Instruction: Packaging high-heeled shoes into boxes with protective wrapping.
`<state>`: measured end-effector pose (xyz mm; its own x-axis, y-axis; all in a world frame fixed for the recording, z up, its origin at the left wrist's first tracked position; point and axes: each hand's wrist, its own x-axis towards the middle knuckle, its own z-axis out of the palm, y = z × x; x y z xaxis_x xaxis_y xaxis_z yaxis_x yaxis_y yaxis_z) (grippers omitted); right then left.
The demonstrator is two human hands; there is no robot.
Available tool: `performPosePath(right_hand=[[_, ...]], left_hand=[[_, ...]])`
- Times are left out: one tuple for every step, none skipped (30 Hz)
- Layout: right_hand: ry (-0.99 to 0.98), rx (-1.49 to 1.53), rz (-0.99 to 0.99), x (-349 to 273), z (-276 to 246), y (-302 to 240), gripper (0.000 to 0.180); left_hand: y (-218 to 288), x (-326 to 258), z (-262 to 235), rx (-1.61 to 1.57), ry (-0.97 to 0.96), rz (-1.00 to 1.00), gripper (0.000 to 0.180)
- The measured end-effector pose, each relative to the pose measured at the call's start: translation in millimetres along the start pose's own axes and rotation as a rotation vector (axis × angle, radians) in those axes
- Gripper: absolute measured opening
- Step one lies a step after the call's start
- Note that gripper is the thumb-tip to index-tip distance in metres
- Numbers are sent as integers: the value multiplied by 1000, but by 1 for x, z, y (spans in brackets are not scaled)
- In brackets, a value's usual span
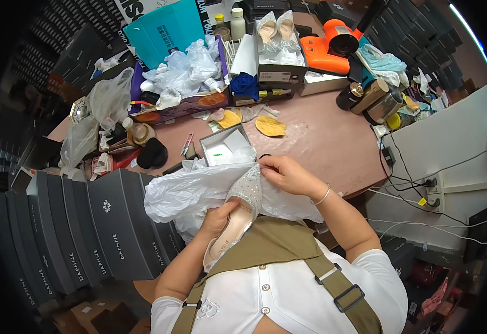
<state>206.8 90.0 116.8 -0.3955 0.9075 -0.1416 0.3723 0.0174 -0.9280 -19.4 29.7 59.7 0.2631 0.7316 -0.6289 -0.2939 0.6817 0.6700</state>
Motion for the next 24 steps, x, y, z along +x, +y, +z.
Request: performPosePath(right_hand=[[-8,22,41,0,-1,0,20],[-17,45,82,2,-3,-1,20],[-32,65,116,4,-4,-3,20],[-32,20,71,5,-4,-1,20],[-33,-25,27,5,-4,4,20],[-36,-70,-28,8,-5,9,21],[-31,-92,-48,10,-7,14,21],[-26,-114,-69,10,-8,20,21],[-26,-141,-87,12,-9,12,22],[15,-184,-239,15,-7,3,23],[56,-224,-392,17,-4,-10,24],[14,-273,-491,17,0,-24,25],[-26,-315,-590,17,3,-39,26],[-148,-371,-639,17,7,-50,27],[-270,-428,-693,18,11,-56,28],[-294,-473,-804,13,20,-51,21],[-359,-575,-853,3,27,-51,10],[-393,-692,-846,-7,34,-48,10],[-422,-812,-829,-13,41,-40,11],[-412,-831,-810,-14,47,-33,9],[-398,-854,-785,-15,51,-27,7],[-383,-878,-758,-17,54,-22,7],[-394,-907,-735,-21,56,-20,7],[-395,-939,-713,-23,57,-20,7]], left_hand=[[1,0,-1,-11,2,-38,27],[3,0,-2,-24,5,-76,26],[5,0,-4,-39,12,-106,26],[4,-1,-5,-66,12,-134,27],[2,-2,-4,-94,12,-162,28],[3,-2,-5,-122,15,-180,29],[5,-2,-5,-61,-22,-175,30],[7,-2,-6,0,-59,-171,32],[7,-2,-6,53,-97,-167,34],[10,0,-7,344,-96,78,34],[16,3,-8,634,-85,322,34],[17,5,-9,923,-66,558,35],[16,4,-11,1217,-43,786,35],[15,3,-10,883,-168,709,36],[13,1,-10,489,-285,615,40],[20,-5,-2,147,-370,522,47],[27,-17,9,-399,-394,119,52],[7,6,-15,-356,-361,109,53],[1,11,-20,-282,-356,176,56],[-5,13,-24,-207,-347,237,59],[-8,13,-24,-132,-345,293,63],[-10,13,-23,65,-265,328,72],[-13,13,-24,20,-290,269,71],[-15,14,-25,-17,-318,213,71]])
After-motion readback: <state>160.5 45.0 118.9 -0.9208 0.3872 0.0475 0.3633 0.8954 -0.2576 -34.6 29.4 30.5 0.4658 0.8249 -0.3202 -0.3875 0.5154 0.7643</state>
